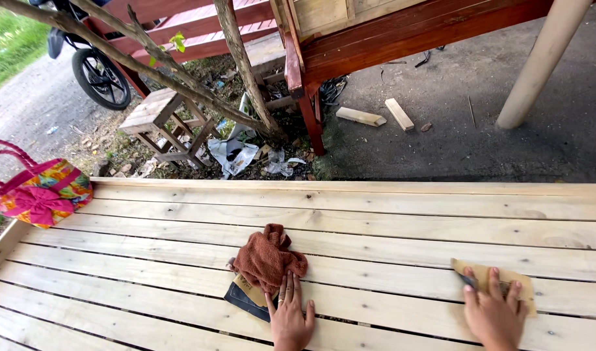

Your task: The person sands the slatted surface of a wooden bench with a sanding block, rubbing it back and forth across the planks while steadying the bench with the other hand. At times the person picks up and repositions a sheet of sandpaper before resuming sanding.

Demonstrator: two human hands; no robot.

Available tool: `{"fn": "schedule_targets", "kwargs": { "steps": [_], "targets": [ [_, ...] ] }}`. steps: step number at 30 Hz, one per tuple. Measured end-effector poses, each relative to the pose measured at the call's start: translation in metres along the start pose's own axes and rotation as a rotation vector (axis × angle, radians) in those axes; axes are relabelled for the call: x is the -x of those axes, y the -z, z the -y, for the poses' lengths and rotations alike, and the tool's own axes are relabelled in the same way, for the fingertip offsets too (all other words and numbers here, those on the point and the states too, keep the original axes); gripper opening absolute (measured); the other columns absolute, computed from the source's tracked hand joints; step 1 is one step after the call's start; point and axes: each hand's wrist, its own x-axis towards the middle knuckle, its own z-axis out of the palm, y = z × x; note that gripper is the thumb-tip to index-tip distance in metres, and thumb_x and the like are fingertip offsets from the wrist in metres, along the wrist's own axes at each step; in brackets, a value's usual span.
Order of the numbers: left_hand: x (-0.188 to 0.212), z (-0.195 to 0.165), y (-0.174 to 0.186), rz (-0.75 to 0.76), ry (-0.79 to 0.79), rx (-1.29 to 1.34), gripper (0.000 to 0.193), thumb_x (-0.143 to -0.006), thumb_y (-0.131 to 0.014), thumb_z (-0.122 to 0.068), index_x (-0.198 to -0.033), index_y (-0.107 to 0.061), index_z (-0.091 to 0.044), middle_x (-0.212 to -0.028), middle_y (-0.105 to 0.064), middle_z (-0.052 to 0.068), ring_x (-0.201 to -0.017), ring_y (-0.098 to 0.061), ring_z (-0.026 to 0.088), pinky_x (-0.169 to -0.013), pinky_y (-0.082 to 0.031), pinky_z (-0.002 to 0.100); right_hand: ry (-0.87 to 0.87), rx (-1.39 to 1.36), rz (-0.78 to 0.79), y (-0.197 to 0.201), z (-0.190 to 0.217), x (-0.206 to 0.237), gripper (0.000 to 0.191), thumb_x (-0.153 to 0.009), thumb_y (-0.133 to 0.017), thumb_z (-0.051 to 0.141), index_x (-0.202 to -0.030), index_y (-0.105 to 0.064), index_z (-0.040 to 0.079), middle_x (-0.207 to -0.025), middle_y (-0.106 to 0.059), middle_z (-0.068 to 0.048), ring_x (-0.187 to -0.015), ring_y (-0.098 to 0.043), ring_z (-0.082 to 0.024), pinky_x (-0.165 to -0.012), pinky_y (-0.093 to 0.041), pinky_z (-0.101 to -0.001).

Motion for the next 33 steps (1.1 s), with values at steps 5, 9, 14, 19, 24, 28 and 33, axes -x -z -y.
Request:
{"fn": "schedule_targets", "kwargs": {
  "steps": [5,9,14,19,24,28,33],
  "targets": [
    [-0.010,-0.003,0.005,-0.259,-0.177,-0.073,0.077,-0.089,-0.053,-0.044,-0.150,-0.032,-0.001,-0.157,-0.038,0.016,-0.145,-0.037,0.030,-0.114,-0.018,0.062,0.294,-0.033,0.201,0.008,0.129,0.040,0.058,-0.093,-0.045,0.059,-0.150,-0.042,0.050,-0.166,-0.030,0.003,-0.154,-0.027,-0.036,-0.123,-0.028,-0.0526],
    [-0.039,-0.008,0.050,-0.083,-0.093,-0.036,0.046,-0.096,-0.054,-0.037,-0.135,-0.055,-0.012,-0.132,-0.062,0.010,-0.126,-0.059,0.025,-0.103,-0.044,0.049,0.427,-0.561,0.411,0.033,0.177,0.021,0.060,-0.101,-0.047,0.055,-0.147,-0.050,0.017,-0.147,-0.052,-0.013,-0.139,-0.041,-0.040,-0.112,-0.037,-0.0477],
    [-0.042,0.033,0.111,-0.166,0.390,0.230,0.094,-0.068,-0.084,-0.049,-0.146,-0.041,-0.021,-0.146,-0.044,0.014,-0.130,-0.055,0.029,-0.103,-0.049,0.046,-0.023,-1.033,0.374,0.052,0.167,-0.018,0.058,-0.105,-0.046,0.049,-0.115,-0.075,-0.001,-0.100,-0.080,-0.020,-0.099,-0.074,-0.030,-0.093,-0.054,-0.0405],
    [-0.043,0.047,0.111,-0.006,0.822,0.298,0.140,-0.050,-0.097,-0.072,-0.161,-0.024,-0.028,-0.163,-0.018,0.021,-0.150,-0.011,0.048,-0.123,-0.014,0.056,-0.279,-1.662,0.391,0.060,0.164,-0.024,0.055,-0.112,-0.052,0.037,-0.117,-0.073,-0.013,-0.107,-0.062,-0.041,-0.094,-0.048,-0.052,-0.079,-0.038,-0.0578],
    [-0.046,0.036,0.099,0.079,0.752,0.235,0.116,-0.054,-0.084,-0.080,-0.150,-0.046,-0.026,-0.165,-0.028,0.014,-0.157,-0.011,0.045,-0.128,-0.011,0.058,-0.415,-1.738,0.462,0.071,0.170,-0.017,0.051,-0.105,-0.049,0.036,-0.119,-0.072,-0.007,-0.110,-0.076,-0.012,-0.098,-0.068,-0.020,-0.088,-0.049,-0.0333],
    [-0.043,0.043,0.111,0.119,0.778,0.336,0.137,-0.051,-0.093,-0.072,-0.160,-0.027,-0.024,-0.165,-0.017,0.022,-0.156,-0.004,0.044,-0.125,-0.014,0.057,-0.388,-1.705,0.473,0.075,0.164,-0.025,0.052,-0.105,-0.049,0.036,-0.119,-0.072,-0.008,-0.109,-0.077,-0.014,-0.096,-0.068,-0.020,-0.087,-0.049,-0.0346],
    [-0.060,0.050,0.127,0.125,0.502,0.530,0.132,-0.054,-0.094,-0.053,-0.158,-0.024,-0.011,-0.154,-0.029,0.024,-0.143,-0.024,0.041,-0.118,-0.027,0.048,-0.307,-1.874,0.391,0.069,0.133,-0.050,0.050,-0.104,-0.049,0.032,-0.116,-0.072,-0.011,-0.108,-0.078,-0.016,-0.095,-0.071,-0.021,-0.087,-0.052,-0.0327]
  ]
}}
